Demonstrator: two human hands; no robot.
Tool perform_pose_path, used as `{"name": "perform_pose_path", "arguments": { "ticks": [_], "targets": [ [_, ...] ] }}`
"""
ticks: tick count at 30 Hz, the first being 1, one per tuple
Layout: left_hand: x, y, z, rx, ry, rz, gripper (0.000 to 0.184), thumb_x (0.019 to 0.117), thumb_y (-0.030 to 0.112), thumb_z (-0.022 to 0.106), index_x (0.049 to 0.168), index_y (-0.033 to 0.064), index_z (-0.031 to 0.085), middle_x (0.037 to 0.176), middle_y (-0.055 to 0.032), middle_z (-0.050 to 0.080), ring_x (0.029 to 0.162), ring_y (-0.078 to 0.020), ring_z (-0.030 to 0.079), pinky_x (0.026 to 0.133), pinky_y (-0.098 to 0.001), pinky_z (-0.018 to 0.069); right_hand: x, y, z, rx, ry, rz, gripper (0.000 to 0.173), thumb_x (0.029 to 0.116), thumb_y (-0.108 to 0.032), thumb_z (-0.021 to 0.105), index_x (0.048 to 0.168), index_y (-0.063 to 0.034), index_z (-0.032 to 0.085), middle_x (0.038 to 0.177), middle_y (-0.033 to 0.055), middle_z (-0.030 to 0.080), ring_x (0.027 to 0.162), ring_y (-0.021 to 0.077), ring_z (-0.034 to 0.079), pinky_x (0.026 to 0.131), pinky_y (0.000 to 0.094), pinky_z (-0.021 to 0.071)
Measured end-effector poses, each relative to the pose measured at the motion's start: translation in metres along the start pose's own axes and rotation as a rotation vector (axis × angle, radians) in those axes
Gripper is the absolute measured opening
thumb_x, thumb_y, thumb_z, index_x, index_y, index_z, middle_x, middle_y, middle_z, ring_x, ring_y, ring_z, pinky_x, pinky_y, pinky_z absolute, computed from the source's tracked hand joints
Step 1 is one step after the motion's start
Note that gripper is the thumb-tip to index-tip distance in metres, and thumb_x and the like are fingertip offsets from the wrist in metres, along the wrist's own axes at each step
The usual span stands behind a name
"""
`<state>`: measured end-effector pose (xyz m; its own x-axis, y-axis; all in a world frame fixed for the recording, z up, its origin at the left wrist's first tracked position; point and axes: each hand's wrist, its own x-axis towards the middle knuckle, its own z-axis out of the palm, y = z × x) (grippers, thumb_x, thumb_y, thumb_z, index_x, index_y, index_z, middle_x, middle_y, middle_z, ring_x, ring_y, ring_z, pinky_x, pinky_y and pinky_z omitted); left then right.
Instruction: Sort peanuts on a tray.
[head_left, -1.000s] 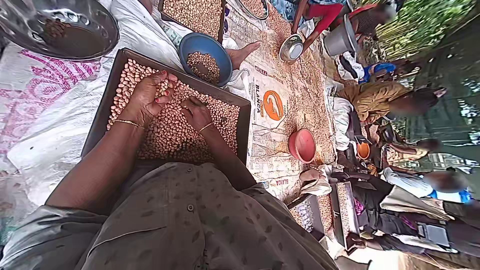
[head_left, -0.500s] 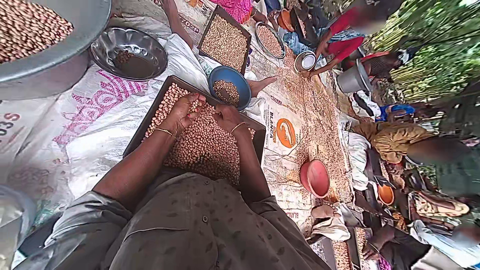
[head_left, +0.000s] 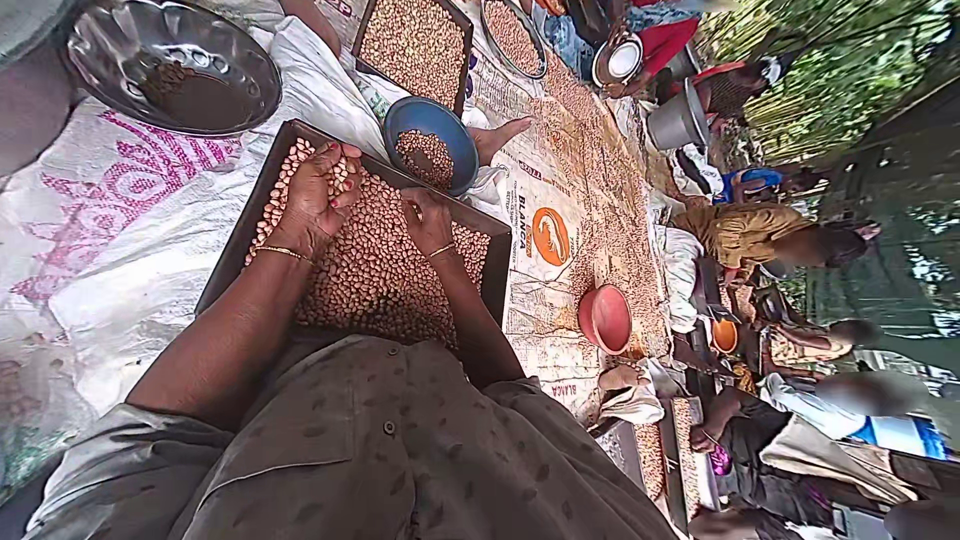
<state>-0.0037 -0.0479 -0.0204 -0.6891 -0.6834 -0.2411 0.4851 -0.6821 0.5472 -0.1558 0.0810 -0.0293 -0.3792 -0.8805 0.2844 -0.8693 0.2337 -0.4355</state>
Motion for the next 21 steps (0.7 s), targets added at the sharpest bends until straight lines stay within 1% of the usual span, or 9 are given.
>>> {"name": "perform_pose_path", "arguments": {
  "ticks": [2,6,8,11,13,14,16,19,21],
  "targets": [
    [0.000,-0.001,0.000,0.016,0.001,-0.009,0.036,0.1119,0.022,0.026,0.101,0.0151,0.060,0.073,0.0067,0.057,0.045,0.0016,0.043,0.039,-0.0108,0.0318,-0.012,0.015,-0.001,-0.060,-0.013,0.038,0.025,0.0975,-0.003,0.059,0.119,0.0006,0.072,0.119,0.0196,0.072,0.111,0.0343,0.070,0.095,0.0517,0.0558],
    [0.000,-0.001,0.002,0.055,0.012,-0.039,0.037,0.1120,0.024,0.026,0.101,0.0150,0.060,0.073,0.0066,0.058,0.045,0.0011,0.043,0.039,-0.0109,0.0320,-0.018,0.027,0.005,0.028,0.084,0.113,0.024,0.0989,-0.003,0.057,0.116,0.0019,0.073,0.115,0.0201,0.073,0.105,0.0328,0.072,0.093,0.0491,0.0569],
    [0.000,-0.003,0.001,0.067,-0.001,-0.041,0.037,0.1119,0.024,0.025,0.100,0.0150,0.060,0.073,0.0067,0.057,0.045,0.0012,0.042,0.039,-0.0108,0.0309,-0.018,0.023,0.011,0.052,0.147,0.025,0.024,0.0982,-0.004,0.057,0.113,0.0014,0.075,0.114,0.0192,0.074,0.105,0.0326,0.072,0.093,0.0480,0.0566],
    [0.000,-0.003,0.000,0.073,-0.008,-0.036,0.038,0.1121,0.024,0.025,0.100,0.0156,0.060,0.072,0.0078,0.057,0.045,0.0019,0.042,0.039,-0.0105,0.0317,-0.015,0.012,0.029,0.021,0.114,-0.228,0.027,0.0916,-0.012,0.066,0.115,-0.0046,0.077,0.122,0.0156,0.072,0.116,0.0352,0.065,0.101,0.0504,0.0495],
    [0.001,-0.003,-0.001,0.087,-0.003,-0.031,0.038,0.1120,0.024,0.025,0.101,0.0160,0.060,0.072,0.0083,0.057,0.046,0.0023,0.042,0.040,-0.0106,0.0319,-0.017,0.002,0.032,-0.043,-0.087,-0.255,0.032,0.0908,-0.021,0.072,0.121,-0.0128,0.077,0.136,0.0133,0.065,0.132,0.0368,0.055,0.110,0.0583,0.0399],
    [0.001,-0.003,-0.001,0.092,0.000,-0.027,0.038,0.1120,0.024,0.025,0.101,0.0162,0.061,0.073,0.0084,0.058,0.046,0.0024,0.043,0.040,-0.0105,0.0325,-0.017,0.001,0.029,-0.080,-0.186,-0.221,0.032,0.0907,-0.024,0.074,0.121,-0.0157,0.077,0.141,0.0118,0.062,0.137,0.0368,0.050,0.113,0.0613,0.0350],
    [0.000,-0.004,0.000,0.086,0.006,-0.023,0.038,0.1118,0.023,0.025,0.100,0.0160,0.061,0.073,0.0082,0.058,0.047,0.0024,0.043,0.040,-0.0104,0.0319,-0.017,0.007,0.011,-0.154,-0.322,-0.092,0.027,0.0915,-0.023,0.075,0.118,-0.0162,0.077,0.141,0.0096,0.062,0.138,0.0352,0.048,0.112,0.0612,0.0340],
    [0.000,-0.004,-0.001,0.082,-0.001,-0.030,0.039,0.1118,0.023,0.025,0.099,0.0164,0.060,0.072,0.0084,0.057,0.047,0.0018,0.043,0.041,-0.0107,0.0320,-0.029,0.027,-0.032,-0.229,-0.402,0.132,0.022,0.0914,-0.010,0.072,0.113,-0.0060,0.076,0.131,0.0172,0.066,0.130,0.0383,0.056,0.109,0.0586,0.0426],
    [0.000,-0.003,-0.001,0.090,-0.010,-0.025,0.039,0.1118,0.023,0.024,0.099,0.0170,0.060,0.073,0.0086,0.057,0.047,0.0019,0.043,0.041,-0.0107,0.0319,-0.045,0.044,-0.060,-0.170,-0.467,0.246,0.023,0.0931,-0.006,0.068,0.115,0.0013,0.073,0.124,0.0226,0.069,0.121,0.0386,0.064,0.105,0.0572,0.0487]
  ]
}}
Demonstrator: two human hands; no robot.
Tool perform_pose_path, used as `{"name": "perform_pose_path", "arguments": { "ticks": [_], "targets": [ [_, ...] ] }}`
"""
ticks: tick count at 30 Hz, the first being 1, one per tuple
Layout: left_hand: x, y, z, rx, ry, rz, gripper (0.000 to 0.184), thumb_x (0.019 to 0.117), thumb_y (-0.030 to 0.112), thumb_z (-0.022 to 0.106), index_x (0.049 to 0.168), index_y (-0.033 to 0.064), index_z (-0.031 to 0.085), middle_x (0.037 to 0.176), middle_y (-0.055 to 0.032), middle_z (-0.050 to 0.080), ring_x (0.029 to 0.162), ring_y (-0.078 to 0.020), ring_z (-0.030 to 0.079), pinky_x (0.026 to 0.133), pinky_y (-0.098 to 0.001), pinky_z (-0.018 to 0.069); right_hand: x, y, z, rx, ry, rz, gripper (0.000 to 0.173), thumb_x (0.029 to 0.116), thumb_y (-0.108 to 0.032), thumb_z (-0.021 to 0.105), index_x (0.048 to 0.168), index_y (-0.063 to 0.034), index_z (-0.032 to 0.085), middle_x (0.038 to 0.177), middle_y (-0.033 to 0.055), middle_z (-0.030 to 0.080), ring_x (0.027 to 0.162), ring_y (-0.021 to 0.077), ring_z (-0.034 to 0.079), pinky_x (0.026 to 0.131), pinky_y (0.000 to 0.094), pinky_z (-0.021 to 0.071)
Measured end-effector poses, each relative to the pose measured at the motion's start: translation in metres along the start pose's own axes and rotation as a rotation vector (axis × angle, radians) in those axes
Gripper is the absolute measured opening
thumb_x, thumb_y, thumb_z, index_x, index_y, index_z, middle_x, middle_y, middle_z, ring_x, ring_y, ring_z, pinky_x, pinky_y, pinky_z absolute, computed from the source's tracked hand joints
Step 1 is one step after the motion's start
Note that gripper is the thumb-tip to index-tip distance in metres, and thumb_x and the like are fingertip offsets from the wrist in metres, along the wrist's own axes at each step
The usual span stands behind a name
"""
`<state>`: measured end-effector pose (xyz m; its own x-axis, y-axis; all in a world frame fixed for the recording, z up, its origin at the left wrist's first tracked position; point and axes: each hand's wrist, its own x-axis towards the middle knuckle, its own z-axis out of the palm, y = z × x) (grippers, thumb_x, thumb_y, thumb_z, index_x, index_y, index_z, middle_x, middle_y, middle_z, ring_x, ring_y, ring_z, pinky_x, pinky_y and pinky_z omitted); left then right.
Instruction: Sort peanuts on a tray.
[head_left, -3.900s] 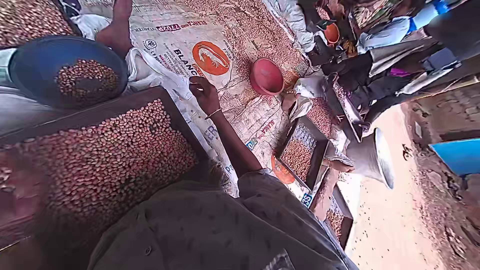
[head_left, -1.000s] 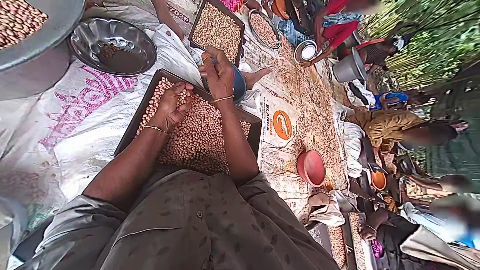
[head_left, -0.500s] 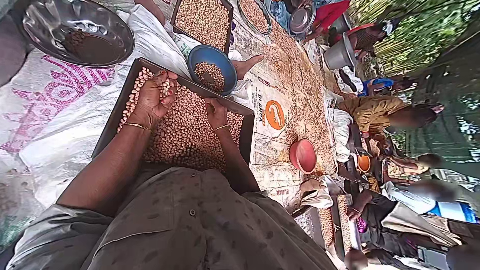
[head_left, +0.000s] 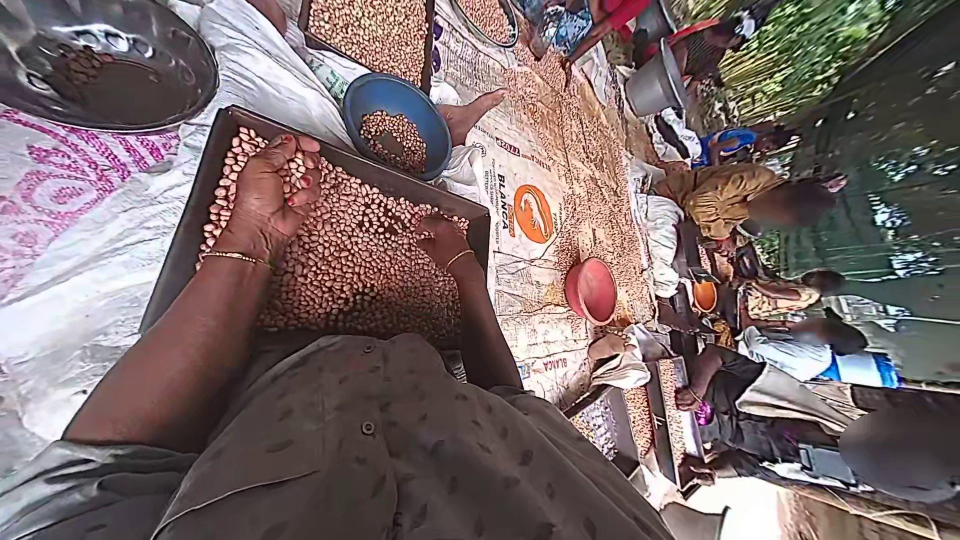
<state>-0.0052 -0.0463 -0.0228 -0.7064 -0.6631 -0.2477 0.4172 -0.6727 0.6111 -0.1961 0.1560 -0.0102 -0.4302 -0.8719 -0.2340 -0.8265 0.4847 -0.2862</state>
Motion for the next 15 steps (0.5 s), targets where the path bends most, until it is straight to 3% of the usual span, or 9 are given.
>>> {"name": "perform_pose_path", "arguments": {
  "ticks": [2,5,6,8,12,15],
  "targets": [
    [0.000,0.001,0.002,-0.003,0.005,-0.002,0.038,0.1119,0.023,0.025,0.099,0.0168,0.061,0.074,0.0083,0.058,0.047,0.0019,0.043,0.041,-0.0105,0.0321,-0.027,0.015,-0.014,0.226,-0.043,0.000,0.022,0.0934,-0.003,0.064,0.112,0.0034,0.073,0.113,0.0216,0.072,0.103,0.0314,0.069,0.094,0.0505,0.0537],
    [0.000,0.000,0.004,0.005,0.005,-0.006,0.037,0.1116,0.023,0.026,0.099,0.0172,0.061,0.074,0.0085,0.057,0.047,0.0017,0.044,0.041,-0.0104,0.0321,-0.047,0.019,-0.025,0.524,0.050,-0.017,0.020,0.0952,-0.002,0.064,0.113,0.0021,0.071,0.112,0.0155,0.069,0.078,0.0159,0.066,0.068,0.0336,0.0579],
    [0.000,0.000,0.004,0.012,0.003,-0.004,0.037,0.1116,0.022,0.026,0.099,0.0171,0.061,0.074,0.0087,0.057,0.047,0.0019,0.043,0.041,-0.0103,0.0320,-0.043,0.018,-0.024,0.529,0.102,-0.030,0.020,0.0962,-0.002,0.062,0.114,0.0021,0.071,0.115,0.0166,0.068,0.079,0.0174,0.067,0.068,0.0348,0.0589],
    [-0.001,-0.001,0.005,0.017,0.014,-0.009,0.037,0.1115,0.022,0.027,0.098,0.0171,0.060,0.073,0.0086,0.057,0.046,0.0022,0.042,0.040,-0.0104,0.0312,-0.025,0.007,-0.020,0.470,0.170,-0.060,0.021,0.0992,-0.003,0.060,0.116,0.0028,0.070,0.116,0.0194,0.069,0.087,0.0232,0.071,0.079,0.0401,0.0607],
    [0.001,-0.002,0.000,-0.005,0.000,-0.024,0.036,0.1111,0.022,0.027,0.099,0.0160,0.060,0.073,0.0073,0.058,0.046,0.0023,0.043,0.040,-0.0100,0.0312,0.021,-0.050,0.000,0.291,0.120,-0.181,0.027,0.1035,-0.009,0.053,0.122,0.0003,0.070,0.117,0.0178,0.073,0.109,0.0300,0.070,0.098,0.0496,0.0530],
    [0.000,-0.001,0.000,0.020,0.014,-0.025,0.037,0.1112,0.023,0.026,0.099,0.0166,0.060,0.073,0.0078,0.057,0.047,0.0021,0.042,0.040,-0.0105,0.0315,0.046,-0.086,0.025,0.021,0.085,-0.109,0.026,0.1043,-0.013,0.053,0.120,-0.0045,0.071,0.119,0.0175,0.071,0.111,0.0348,0.069,0.093,0.0549,0.0537]
  ]
}}
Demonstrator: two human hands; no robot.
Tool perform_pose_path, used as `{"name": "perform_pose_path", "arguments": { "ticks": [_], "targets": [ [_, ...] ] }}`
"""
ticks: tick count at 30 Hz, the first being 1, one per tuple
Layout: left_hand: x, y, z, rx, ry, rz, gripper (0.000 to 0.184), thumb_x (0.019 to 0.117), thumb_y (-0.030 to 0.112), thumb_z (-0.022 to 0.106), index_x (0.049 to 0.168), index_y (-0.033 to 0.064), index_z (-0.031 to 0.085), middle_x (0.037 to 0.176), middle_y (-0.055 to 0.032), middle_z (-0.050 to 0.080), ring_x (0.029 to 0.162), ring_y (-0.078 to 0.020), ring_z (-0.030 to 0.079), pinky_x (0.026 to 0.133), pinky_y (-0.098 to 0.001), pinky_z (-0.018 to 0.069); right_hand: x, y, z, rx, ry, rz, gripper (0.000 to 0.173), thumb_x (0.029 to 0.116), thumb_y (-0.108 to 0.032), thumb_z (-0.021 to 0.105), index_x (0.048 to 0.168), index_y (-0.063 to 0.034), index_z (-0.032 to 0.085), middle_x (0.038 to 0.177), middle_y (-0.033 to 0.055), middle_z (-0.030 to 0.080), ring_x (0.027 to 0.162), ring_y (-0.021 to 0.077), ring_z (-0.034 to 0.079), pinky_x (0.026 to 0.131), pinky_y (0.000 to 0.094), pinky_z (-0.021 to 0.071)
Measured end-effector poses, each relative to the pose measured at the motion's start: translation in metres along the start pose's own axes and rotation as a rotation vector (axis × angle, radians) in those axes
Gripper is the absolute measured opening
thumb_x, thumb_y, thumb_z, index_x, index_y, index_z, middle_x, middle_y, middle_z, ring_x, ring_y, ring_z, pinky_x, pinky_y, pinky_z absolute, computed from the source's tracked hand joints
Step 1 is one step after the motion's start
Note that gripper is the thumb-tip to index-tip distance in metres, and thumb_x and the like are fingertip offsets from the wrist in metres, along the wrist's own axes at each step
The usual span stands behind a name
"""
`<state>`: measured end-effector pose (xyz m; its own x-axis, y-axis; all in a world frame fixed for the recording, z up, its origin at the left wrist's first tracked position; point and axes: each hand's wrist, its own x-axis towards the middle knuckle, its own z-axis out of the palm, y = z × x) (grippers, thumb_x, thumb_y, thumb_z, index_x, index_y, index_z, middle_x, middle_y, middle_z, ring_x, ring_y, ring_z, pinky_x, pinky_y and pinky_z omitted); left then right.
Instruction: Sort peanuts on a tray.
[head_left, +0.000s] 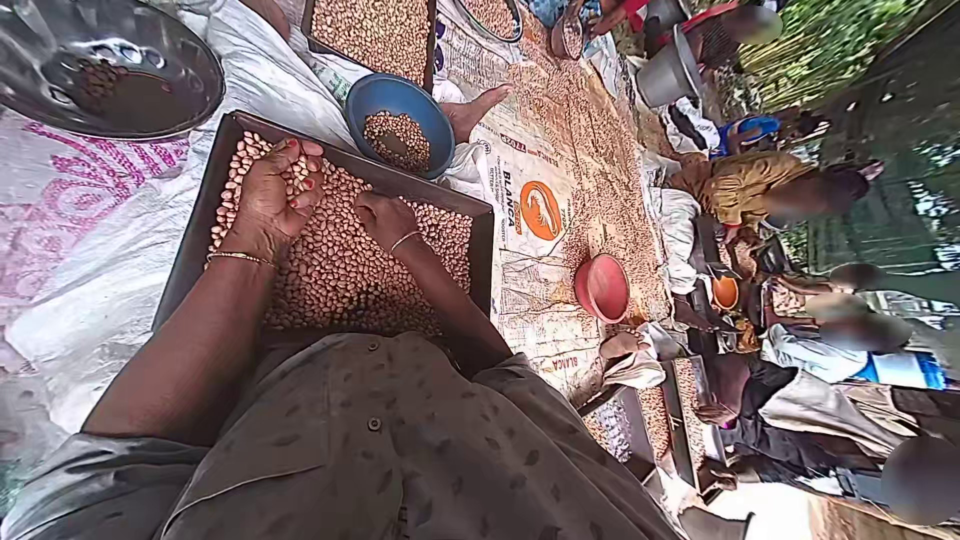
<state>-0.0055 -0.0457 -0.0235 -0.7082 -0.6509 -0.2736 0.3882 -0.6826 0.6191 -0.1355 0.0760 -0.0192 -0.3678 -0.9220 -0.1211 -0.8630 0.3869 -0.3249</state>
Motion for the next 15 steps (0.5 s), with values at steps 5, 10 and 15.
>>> {"name": "perform_pose_path", "arguments": {
  "ticks": [5,10,15],
  "targets": [
    [0.000,0.001,0.000,0.046,-0.005,-0.002,0.038,0.1113,0.023,0.026,0.099,0.0175,0.061,0.073,0.0089,0.058,0.046,0.0025,0.042,0.040,-0.0102,0.0318,0.001,-0.017,0.024,-0.213,0.048,0.036,0.029,0.1039,-0.013,0.054,0.128,-0.0078,0.069,0.130,0.0156,0.067,0.116,0.0360,0.066,0.084,0.0526,0.0568],
    [0.002,-0.004,0.000,0.079,-0.035,-0.032,0.037,0.1114,0.024,0.028,0.100,0.0177,0.062,0.072,0.0092,0.058,0.047,0.0024,0.043,0.041,-0.0103,0.0328,0.000,-0.016,0.033,-0.197,0.075,0.056,0.032,0.1016,-0.016,0.059,0.132,-0.0104,0.069,0.138,0.0131,0.063,0.123,0.0347,0.062,0.087,0.0504,0.0569],
    [-0.002,-0.002,0.003,0.178,-0.042,-0.087,0.043,0.1129,0.032,0.026,0.101,0.0161,0.064,0.076,0.0083,0.061,0.048,0.0026,0.044,0.041,-0.0100,0.0329,0.000,0.002,0.027,0.022,0.232,0.054,0.022,0.0977,-0.013,0.060,0.114,-0.0048,0.074,0.117,0.0148,0.073,0.102,0.0329,0.071,0.081,0.0540,0.0570]
  ]
}}
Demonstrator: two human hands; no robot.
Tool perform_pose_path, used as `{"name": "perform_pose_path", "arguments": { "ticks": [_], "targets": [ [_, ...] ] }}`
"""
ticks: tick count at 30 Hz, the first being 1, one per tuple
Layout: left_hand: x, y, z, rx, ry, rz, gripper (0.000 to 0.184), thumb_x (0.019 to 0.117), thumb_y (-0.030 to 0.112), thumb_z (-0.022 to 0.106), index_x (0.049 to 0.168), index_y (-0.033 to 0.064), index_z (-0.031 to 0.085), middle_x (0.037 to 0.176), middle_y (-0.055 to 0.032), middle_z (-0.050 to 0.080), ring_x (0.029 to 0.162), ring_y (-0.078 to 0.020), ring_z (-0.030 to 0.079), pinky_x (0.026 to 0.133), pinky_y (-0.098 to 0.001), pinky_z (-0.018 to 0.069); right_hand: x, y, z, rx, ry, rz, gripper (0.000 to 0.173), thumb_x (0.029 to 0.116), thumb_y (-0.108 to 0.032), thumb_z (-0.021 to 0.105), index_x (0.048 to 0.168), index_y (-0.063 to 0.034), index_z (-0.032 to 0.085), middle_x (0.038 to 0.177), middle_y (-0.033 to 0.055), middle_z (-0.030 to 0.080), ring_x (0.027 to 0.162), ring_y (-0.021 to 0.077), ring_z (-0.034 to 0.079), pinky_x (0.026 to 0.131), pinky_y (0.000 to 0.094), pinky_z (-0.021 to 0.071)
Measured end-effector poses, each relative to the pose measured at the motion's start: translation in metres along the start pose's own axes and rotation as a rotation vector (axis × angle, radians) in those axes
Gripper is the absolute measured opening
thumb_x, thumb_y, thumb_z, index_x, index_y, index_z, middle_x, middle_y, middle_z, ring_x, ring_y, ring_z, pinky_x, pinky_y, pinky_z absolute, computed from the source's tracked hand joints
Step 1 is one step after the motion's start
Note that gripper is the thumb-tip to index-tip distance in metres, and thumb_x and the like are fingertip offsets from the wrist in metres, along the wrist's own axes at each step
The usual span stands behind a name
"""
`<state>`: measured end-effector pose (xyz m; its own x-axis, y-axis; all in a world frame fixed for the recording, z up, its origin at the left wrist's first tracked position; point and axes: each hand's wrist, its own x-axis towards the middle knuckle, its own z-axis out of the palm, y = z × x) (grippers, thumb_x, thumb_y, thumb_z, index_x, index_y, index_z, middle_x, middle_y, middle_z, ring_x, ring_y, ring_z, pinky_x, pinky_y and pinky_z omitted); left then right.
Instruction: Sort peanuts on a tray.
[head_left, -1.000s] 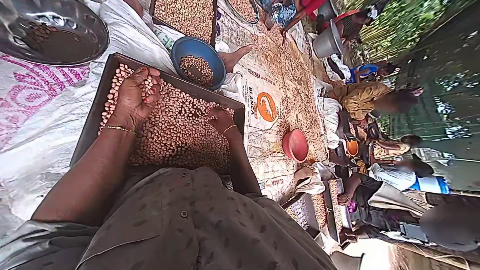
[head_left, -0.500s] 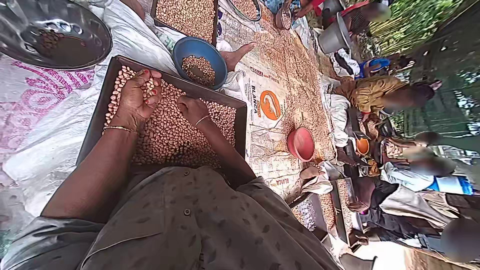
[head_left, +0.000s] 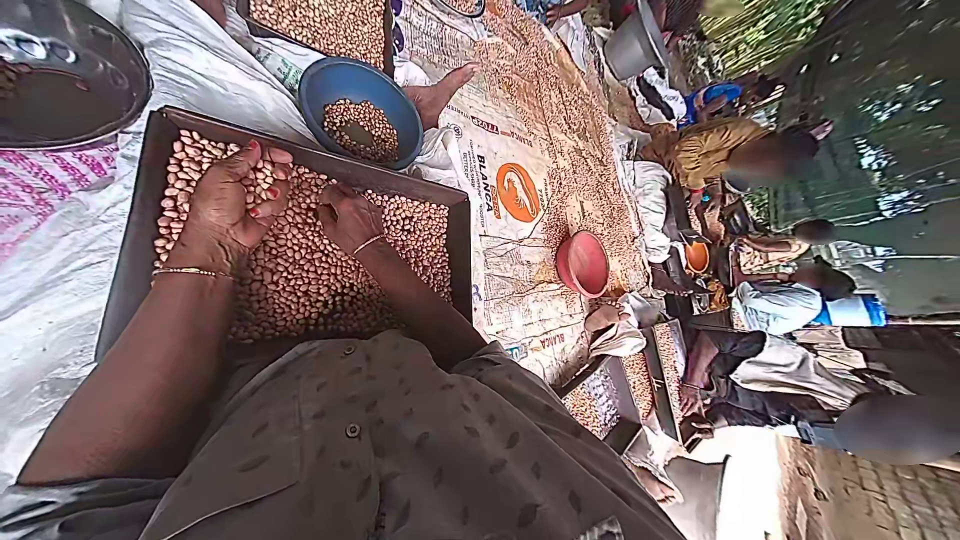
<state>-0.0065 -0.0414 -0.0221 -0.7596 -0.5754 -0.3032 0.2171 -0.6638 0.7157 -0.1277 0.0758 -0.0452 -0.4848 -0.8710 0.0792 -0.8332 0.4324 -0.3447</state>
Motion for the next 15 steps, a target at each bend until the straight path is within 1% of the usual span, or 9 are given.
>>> {"name": "perform_pose_path", "arguments": {
  "ticks": [2,3,4,5,6,8,11,13,15],
  "targets": [
    [-0.001,0.000,0.003,0.097,0.009,-0.089,0.051,0.1121,0.044,0.025,0.101,0.0162,0.066,0.077,0.0067,0.063,0.046,0.0016,0.042,0.039,-0.0116,0.0299,-0.001,0.006,-0.023,0.268,0.116,-0.008,0.016,0.0959,-0.008,0.063,0.105,0.0000,0.074,0.097,0.0155,0.075,0.085,0.0285,0.072,0.076,0.0493,0.0572],
    [-0.001,-0.001,0.006,0.142,-0.012,-0.138,0.056,0.1109,0.051,0.023,0.101,0.0162,0.066,0.076,0.0058,0.063,0.045,0.0012,0.042,0.038,-0.0121,0.0288,-0.003,0.007,-0.037,0.454,0.142,-0.054,0.015,0.0956,-0.004,0.064,0.105,0.0035,0.073,0.095,0.0163,0.075,0.080,0.0238,0.072,0.074,0.0424,0.0588],
    [-0.002,-0.003,0.008,0.169,-0.051,-0.184,0.061,0.1097,0.055,0.021,0.101,0.0154,0.067,0.075,0.0044,0.064,0.045,0.0003,0.042,0.038,-0.0128,0.0290,-0.007,0.007,-0.050,0.634,0.135,-0.118,0.017,0.0957,0.001,0.064,0.109,0.0075,0.071,0.097,0.0178,0.074,0.079,0.0198,0.071,0.074,0.0361,0.0609],
    [-0.002,-0.006,0.009,0.175,-0.100,-0.222,0.063,0.1090,0.057,0.019,0.103,0.0147,0.066,0.076,0.0030,0.065,0.045,0.0002,0.042,0.038,-0.0126,0.0290,-0.011,0.008,-0.061,0.758,0.112,-0.173,0.022,0.0962,0.003,0.062,0.116,0.0109,0.068,0.103,0.0200,0.073,0.083,0.0187,0.072,0.077,0.0335,0.0619],
    [-0.002,-0.009,0.010,0.169,-0.158,-0.250,0.064,0.1090,0.057,0.019,0.105,0.0138,0.066,0.078,0.0018,0.065,0.045,0.0000,0.042,0.037,-0.0124,0.0291,-0.012,0.013,-0.069,0.797,0.105,-0.202,0.028,0.0968,0.004,0.061,0.123,0.0126,0.065,0.109,0.0224,0.072,0.089,0.0207,0.073,0.082,0.0343,0.0621],
    [-0.002,-0.013,0.011,0.147,-0.241,-0.289,0.063,0.1103,0.052,0.019,0.105,0.0123,0.068,0.078,0.0018,0.065,0.044,0.0006,0.041,0.037,-0.0117,0.0287,-0.010,0.037,-0.078,0.664,0.139,-0.151,0.030,0.1001,0.000,0.057,0.127,0.0116,0.064,0.114,0.0234,0.071,0.099,0.0246,0.073,0.092,0.0372,0.0602],
    [-0.006,-0.008,0.013,0.086,-0.216,-0.297,0.048,0.1121,0.037,0.027,0.102,0.0104,0.065,0.076,0.0030,0.061,0.041,0.0030,0.037,0.035,-0.0100,0.0273,-0.015,0.089,-0.073,0.095,0.029,0.043,0.029,0.1008,-0.009,0.058,0.125,-0.0004,0.071,0.125,0.0173,0.071,0.119,0.0306,0.067,0.106,0.0495,0.0502],
    [-0.007,-0.003,0.012,0.071,-0.132,-0.272,0.038,0.1113,0.031,0.032,0.100,0.0130,0.063,0.076,0.0050,0.059,0.041,0.0035,0.036,0.035,-0.0095,0.0264,-0.030,0.109,-0.066,-0.123,-0.066,0.132,0.030,0.0982,-0.012,0.062,0.126,-0.0088,0.073,0.133,0.0156,0.066,0.129,0.0357,0.058,0.107,0.0587,0.0436],
    [-0.005,-0.002,0.010,0.046,-0.072,-0.224,0.032,0.1104,0.027,0.034,0.098,0.0152,0.061,0.071,0.0078,0.054,0.040,0.0042,0.034,0.035,-0.0089,0.0265,-0.050,0.116,-0.067,-0.169,-0.079,0.200,0.027,0.0963,-0.011,0.065,0.122,-0.0063,0.072,0.134,0.0201,0.064,0.131,0.0404,0.055,0.104,0.0611,0.0446]
  ]
}}
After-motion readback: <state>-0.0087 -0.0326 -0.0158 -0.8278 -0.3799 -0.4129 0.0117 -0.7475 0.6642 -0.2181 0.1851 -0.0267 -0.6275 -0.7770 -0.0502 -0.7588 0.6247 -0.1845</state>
